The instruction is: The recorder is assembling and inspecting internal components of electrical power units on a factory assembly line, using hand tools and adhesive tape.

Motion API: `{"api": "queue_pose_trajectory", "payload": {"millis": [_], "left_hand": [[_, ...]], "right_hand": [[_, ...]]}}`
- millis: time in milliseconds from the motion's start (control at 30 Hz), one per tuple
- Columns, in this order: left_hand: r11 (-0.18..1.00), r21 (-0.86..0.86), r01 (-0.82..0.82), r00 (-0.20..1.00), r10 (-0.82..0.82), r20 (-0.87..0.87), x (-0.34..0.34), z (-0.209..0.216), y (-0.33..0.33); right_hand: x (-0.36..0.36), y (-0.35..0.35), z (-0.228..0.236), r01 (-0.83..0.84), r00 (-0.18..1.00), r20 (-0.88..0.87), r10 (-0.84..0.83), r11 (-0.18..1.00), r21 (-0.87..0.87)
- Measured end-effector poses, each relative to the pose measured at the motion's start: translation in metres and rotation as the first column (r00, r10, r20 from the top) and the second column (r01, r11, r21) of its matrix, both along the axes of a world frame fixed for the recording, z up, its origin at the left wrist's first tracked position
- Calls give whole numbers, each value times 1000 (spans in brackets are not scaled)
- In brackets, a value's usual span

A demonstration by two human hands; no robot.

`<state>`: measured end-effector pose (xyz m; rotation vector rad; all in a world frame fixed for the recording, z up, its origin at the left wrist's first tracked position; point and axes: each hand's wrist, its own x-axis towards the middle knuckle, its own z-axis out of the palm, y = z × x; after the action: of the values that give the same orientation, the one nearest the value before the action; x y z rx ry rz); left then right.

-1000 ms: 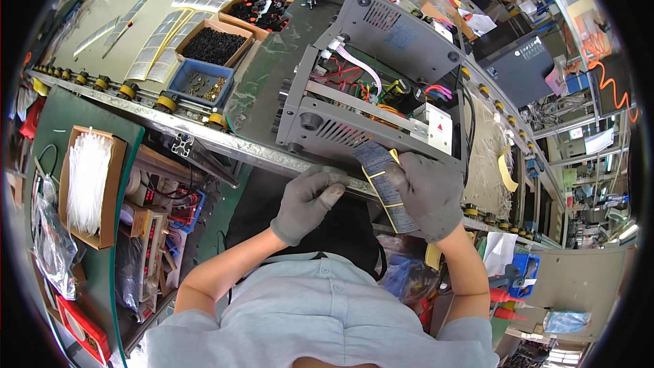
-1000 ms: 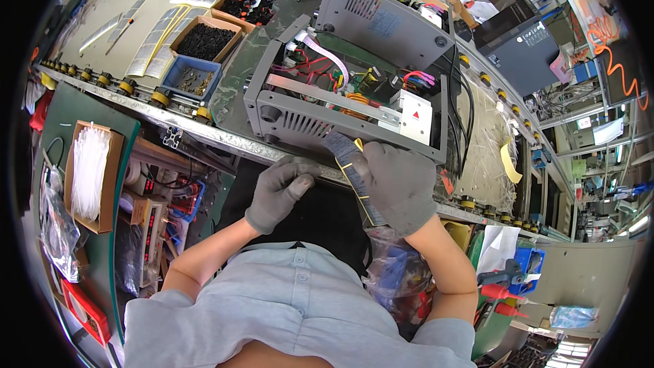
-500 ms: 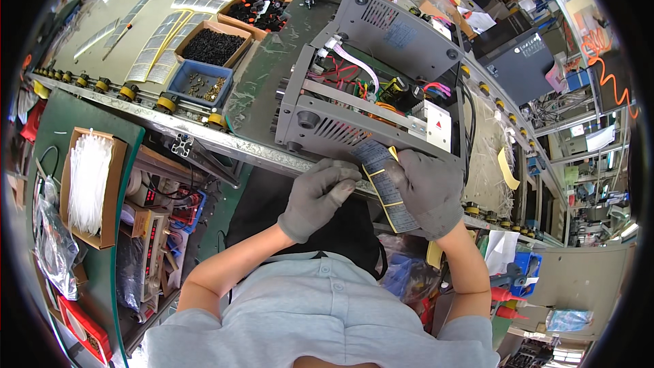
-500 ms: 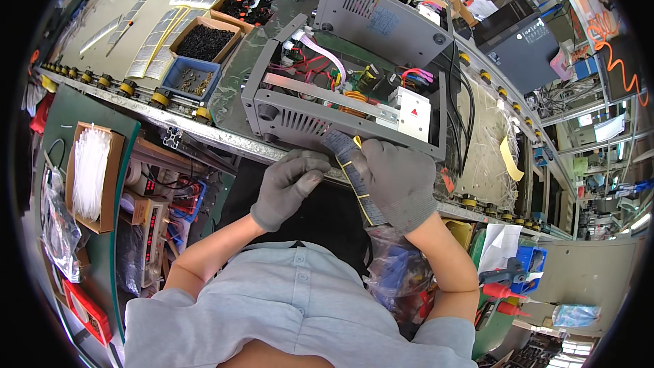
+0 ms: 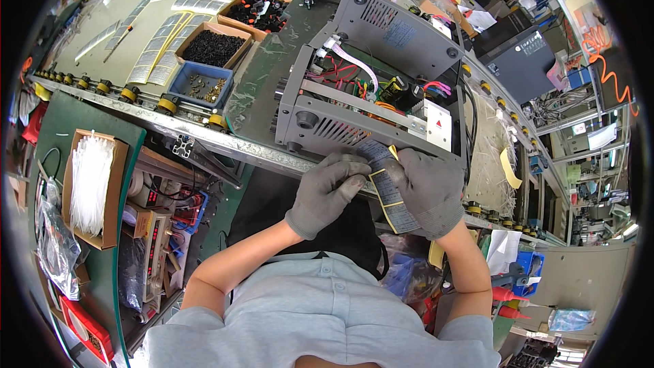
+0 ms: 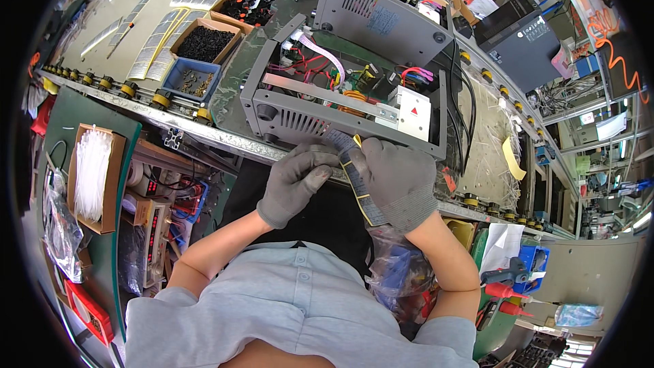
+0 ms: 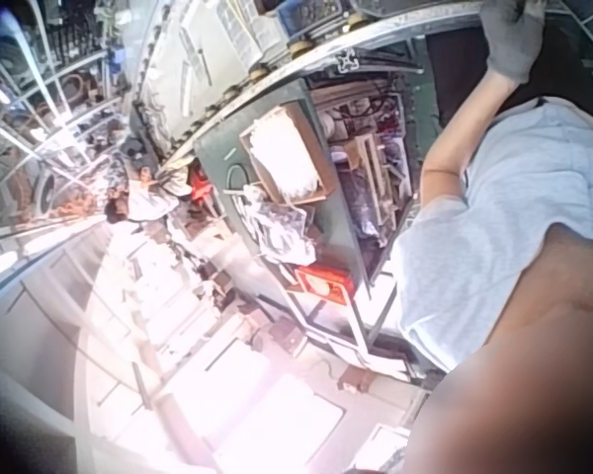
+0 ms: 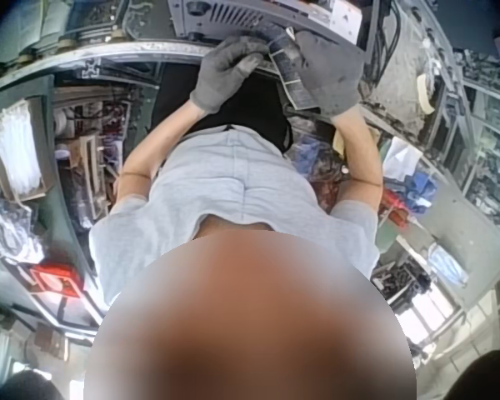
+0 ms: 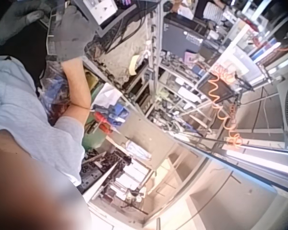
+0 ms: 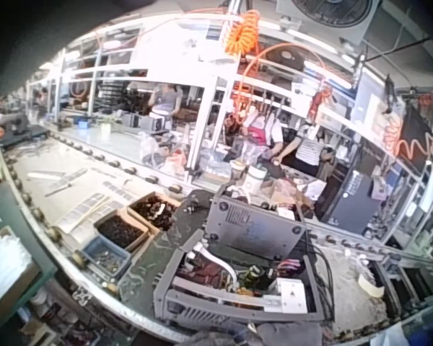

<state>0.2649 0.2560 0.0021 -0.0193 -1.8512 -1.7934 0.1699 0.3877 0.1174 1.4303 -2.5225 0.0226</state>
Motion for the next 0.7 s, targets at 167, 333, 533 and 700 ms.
{"api": "queue_pose_trajectory", "payload": {"millis": [167, 333, 533, 700], "left_hand": [[998, -52, -34, 999, 35, 15, -4, 7, 0], [990, -11, -139, 988, 139, 71, -6, 11, 3], [987, -68, -147, 982, 154, 111, -10, 18, 4], [966, -203, -159, 980, 180, 88, -10, 16, -1]], "right_hand": [[2, -1, 0, 11, 1000, -11, -11, 1000, -9], [-1, 21, 2, 39, 962, 271, 20, 977, -211], [1, 31, -31, 6, 964, 247, 96, 923, -384], [6, 69, -9, 137, 966, 248, -77, 963, -233]]}}
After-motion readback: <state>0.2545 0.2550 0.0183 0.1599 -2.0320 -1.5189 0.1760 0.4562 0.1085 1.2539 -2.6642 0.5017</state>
